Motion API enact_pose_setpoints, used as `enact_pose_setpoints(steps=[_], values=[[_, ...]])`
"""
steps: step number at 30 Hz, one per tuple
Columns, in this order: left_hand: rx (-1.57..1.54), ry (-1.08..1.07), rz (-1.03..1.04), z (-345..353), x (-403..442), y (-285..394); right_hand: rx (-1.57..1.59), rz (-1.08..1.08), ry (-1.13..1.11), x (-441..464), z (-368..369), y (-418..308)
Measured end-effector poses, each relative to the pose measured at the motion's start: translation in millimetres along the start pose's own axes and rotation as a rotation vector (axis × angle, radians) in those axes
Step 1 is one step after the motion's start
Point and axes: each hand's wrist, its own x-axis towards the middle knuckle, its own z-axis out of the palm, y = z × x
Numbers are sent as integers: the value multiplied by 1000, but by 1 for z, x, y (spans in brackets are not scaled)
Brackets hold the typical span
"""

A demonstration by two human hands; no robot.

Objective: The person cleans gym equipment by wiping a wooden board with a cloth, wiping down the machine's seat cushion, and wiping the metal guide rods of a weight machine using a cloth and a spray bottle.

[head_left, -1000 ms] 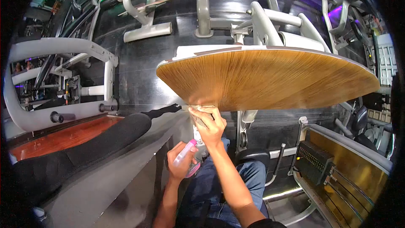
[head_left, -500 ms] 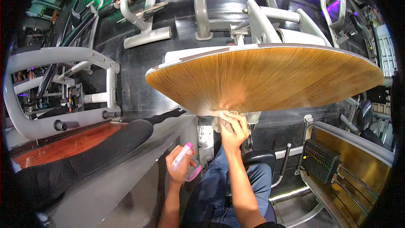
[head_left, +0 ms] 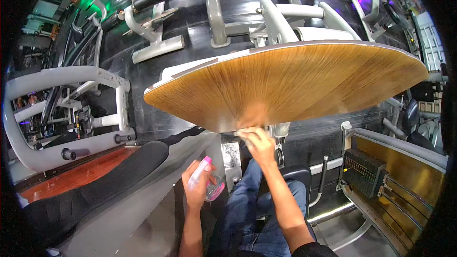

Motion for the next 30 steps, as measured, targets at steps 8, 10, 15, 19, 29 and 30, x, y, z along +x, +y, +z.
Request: enact_pose_setpoints(steps=[8,10,15,19,29,30], values=[[-37,-44,-46,14,-5,-3,50,415,544,8,-16,-14],[-38,-76,-44,18,-5,0,307,743,791,8,28,-27],[205,-121,63,12,-3,6,555,1027,931,15,92,-75],[229,-80,111,4,3,5,1009,1040,870,-2,101,-71],[270,-116,87,6,-6,13,769,1173,1075,45,-8,-18],[243,-125,100,8,-6,7,640,1133,1067,43,-11,-13]])
